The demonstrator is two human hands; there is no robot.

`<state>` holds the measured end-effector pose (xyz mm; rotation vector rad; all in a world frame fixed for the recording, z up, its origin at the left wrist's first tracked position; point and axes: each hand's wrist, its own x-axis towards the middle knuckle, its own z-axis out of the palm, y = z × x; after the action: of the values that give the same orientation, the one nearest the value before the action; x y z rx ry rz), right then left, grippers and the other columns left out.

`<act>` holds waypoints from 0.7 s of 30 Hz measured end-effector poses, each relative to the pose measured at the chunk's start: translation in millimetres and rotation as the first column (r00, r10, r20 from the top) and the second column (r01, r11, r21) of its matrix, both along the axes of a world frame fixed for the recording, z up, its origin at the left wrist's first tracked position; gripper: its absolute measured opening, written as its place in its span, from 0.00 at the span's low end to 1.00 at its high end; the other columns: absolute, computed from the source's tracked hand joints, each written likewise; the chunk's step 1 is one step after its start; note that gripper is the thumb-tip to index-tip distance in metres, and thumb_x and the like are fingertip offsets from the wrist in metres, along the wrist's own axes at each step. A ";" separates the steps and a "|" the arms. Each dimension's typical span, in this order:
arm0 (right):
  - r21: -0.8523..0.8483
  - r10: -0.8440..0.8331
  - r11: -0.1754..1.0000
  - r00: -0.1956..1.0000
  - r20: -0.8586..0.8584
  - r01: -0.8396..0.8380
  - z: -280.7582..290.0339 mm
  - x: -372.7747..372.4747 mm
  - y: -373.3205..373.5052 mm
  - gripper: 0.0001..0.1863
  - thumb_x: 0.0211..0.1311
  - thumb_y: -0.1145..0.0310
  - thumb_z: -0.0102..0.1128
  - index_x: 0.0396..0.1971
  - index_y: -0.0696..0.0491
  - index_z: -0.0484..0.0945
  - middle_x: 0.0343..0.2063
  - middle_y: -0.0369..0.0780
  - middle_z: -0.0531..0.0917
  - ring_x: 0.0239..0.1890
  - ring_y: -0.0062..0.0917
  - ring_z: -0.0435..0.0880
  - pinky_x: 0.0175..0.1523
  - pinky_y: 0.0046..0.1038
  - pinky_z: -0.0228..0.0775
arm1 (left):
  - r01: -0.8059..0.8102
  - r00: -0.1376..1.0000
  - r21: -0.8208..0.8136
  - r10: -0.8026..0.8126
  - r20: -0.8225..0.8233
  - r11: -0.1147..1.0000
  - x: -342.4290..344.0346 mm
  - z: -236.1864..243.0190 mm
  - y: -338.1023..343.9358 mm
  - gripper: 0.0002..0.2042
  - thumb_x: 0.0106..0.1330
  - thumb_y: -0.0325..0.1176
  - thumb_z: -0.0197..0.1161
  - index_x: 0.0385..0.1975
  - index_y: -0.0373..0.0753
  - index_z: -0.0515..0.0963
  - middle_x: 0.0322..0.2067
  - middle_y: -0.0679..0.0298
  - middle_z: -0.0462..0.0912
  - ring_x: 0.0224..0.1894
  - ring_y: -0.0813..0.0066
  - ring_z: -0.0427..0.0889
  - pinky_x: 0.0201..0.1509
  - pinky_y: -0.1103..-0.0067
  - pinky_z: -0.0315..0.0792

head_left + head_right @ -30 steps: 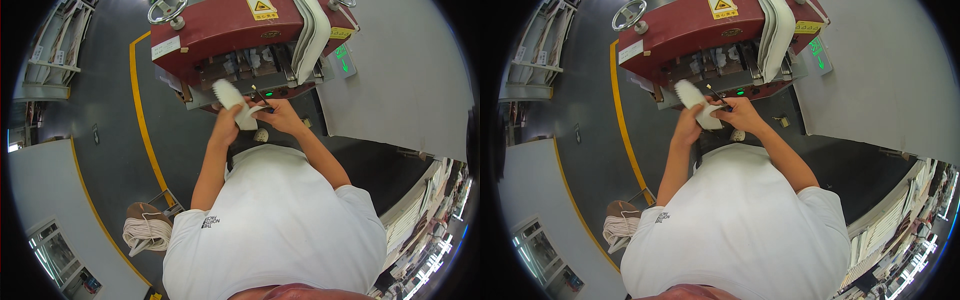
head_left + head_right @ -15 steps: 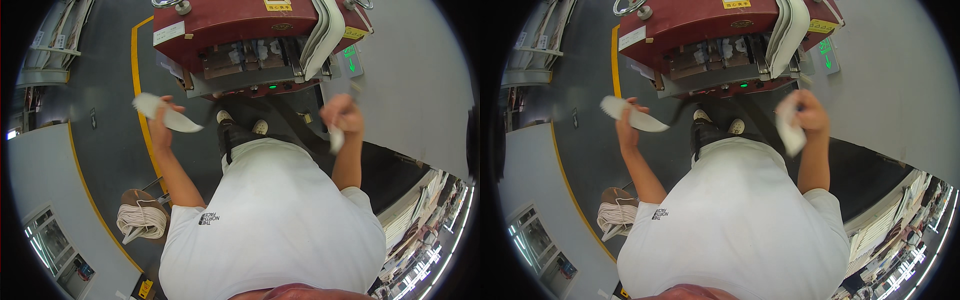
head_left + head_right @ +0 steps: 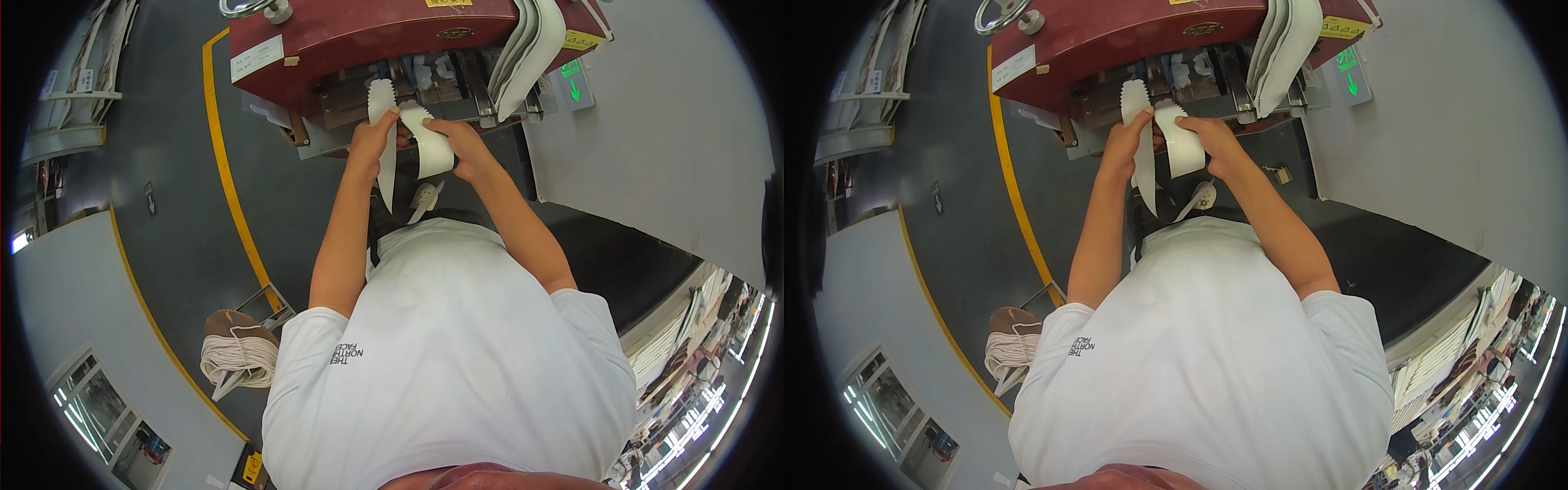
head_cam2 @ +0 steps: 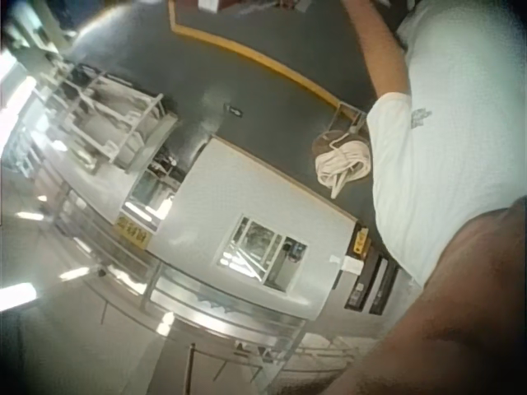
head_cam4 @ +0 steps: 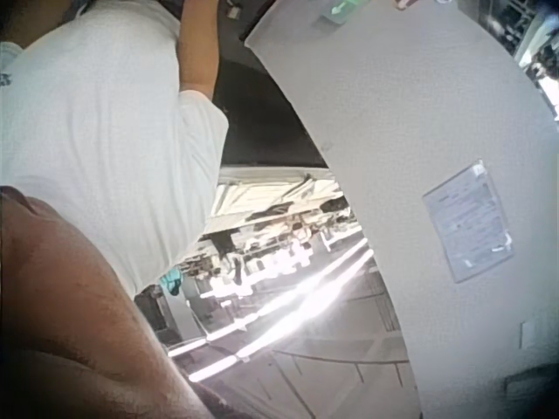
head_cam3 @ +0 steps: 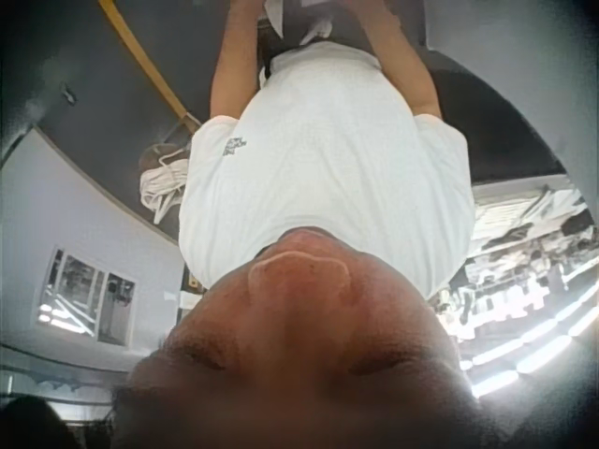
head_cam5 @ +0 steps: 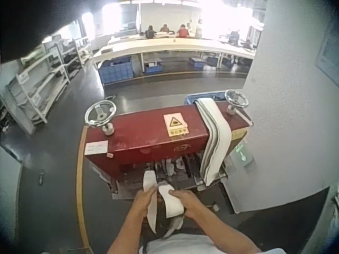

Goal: The person loads long white strips onto a machine, guides them through the mechanism using a hand tool and their fingers, and cuts and separates individual notched pieces.

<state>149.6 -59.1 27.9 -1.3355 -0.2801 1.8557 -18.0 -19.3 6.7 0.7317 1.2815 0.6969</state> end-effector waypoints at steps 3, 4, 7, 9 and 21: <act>-0.015 0.020 1.000 0.998 -0.054 -0.021 -3.4 -0.4 4.8 0.16 0.58 0.68 0.56 0.42 0.64 0.75 0.33 0.44 0.81 0.30 0.28 0.83 0.34 0.32 0.77 | -0.023 1.000 -0.048 0.023 0.005 0.999 5.6 3.0 7.0 0.19 0.55 0.41 0.66 0.37 0.29 0.79 0.29 0.57 0.82 0.28 0.71 0.81 0.33 0.79 0.75; -0.017 0.015 1.000 0.998 -0.055 -0.016 -3.0 -0.5 6.3 0.16 0.58 0.68 0.56 0.42 0.64 0.75 0.33 0.44 0.81 0.30 0.28 0.83 0.34 0.32 0.77 | -0.048 0.999 -0.048 0.049 0.013 0.998 6.8 3.2 8.9 0.20 0.53 0.41 0.67 0.37 0.29 0.79 0.29 0.57 0.82 0.28 0.71 0.81 0.33 0.78 0.76; -0.027 0.006 1.000 0.997 -0.071 -0.008 1.6 -2.1 11.5 0.16 0.58 0.69 0.55 0.42 0.64 0.75 0.34 0.45 0.81 0.30 0.29 0.83 0.35 0.33 0.77 | -0.078 0.997 -0.043 0.077 -0.018 0.996 7.1 -1.5 14.0 0.19 0.51 0.38 0.68 0.34 0.27 0.79 0.29 0.56 0.82 0.27 0.70 0.82 0.31 0.78 0.76; -0.050 0.019 0.998 0.995 -0.093 -0.024 0.9 1.9 14.1 0.16 0.58 0.68 0.56 0.43 0.62 0.74 0.36 0.43 0.81 0.34 0.28 0.83 0.41 0.33 0.77 | -0.068 0.996 -0.034 0.066 -0.055 0.997 11.2 5.1 15.6 0.18 0.51 0.38 0.68 0.33 0.27 0.79 0.28 0.56 0.82 0.26 0.70 0.82 0.31 0.78 0.76; 0.166 0.090 0.938 0.676 0.731 -0.304 -37.5 -4.7 13.0 0.21 0.57 0.54 0.57 0.30 0.61 0.82 0.22 0.45 0.83 0.27 0.30 0.84 0.33 0.31 0.72 | -0.042 0.996 0.020 0.043 -0.075 0.999 1.4 5.3 15.3 0.16 0.56 0.39 0.65 0.34 0.28 0.80 0.28 0.58 0.82 0.27 0.72 0.82 0.31 0.78 0.75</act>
<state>144.9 -46.1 -9.6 -1.8311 -1.0982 1.2880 -16.6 -4.0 12.0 0.7533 1.3647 0.7222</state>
